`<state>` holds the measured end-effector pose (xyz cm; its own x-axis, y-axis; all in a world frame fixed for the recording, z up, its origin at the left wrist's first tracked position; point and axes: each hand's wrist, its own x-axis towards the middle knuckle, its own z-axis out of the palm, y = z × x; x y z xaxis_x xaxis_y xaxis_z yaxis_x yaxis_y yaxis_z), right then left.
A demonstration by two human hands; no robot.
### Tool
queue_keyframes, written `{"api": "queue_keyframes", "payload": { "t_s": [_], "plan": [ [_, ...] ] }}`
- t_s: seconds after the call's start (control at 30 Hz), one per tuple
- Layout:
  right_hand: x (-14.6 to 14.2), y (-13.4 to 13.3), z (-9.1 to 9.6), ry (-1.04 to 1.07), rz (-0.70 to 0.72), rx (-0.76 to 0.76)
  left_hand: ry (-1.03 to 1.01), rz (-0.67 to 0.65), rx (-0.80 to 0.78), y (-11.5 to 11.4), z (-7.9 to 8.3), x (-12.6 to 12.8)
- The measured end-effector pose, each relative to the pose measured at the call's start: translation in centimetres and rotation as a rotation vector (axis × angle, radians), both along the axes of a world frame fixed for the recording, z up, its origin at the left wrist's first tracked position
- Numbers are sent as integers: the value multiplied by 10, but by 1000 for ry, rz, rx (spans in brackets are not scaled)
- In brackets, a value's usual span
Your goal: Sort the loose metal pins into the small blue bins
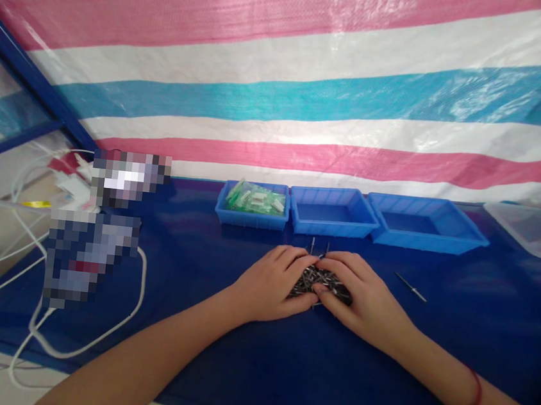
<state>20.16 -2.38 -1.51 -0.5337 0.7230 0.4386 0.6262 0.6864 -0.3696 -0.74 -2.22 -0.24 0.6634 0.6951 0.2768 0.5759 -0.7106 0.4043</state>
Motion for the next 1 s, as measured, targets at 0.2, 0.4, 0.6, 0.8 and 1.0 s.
{"api": "queue_keyframes", "payload": {
  "t_s": [0.2,0.4,0.6,0.8,1.0],
  "plan": [
    [2,-2,-2,16,-9,18,-40,-14,-15,0,-2,-1],
    [5,-4,-4,-12,8,30,-34,-35,-10,1,-1,-2],
    [6,-6,-2,-20,-13,16,27,-10,-25,0,0,-2],
    [5,-6,-1,-7,-39,-3,40,-3,-45,0,2,-1],
    [5,-5,-1,-9,-41,-7,50,-5,-51,0,0,-1]
  ]
}}
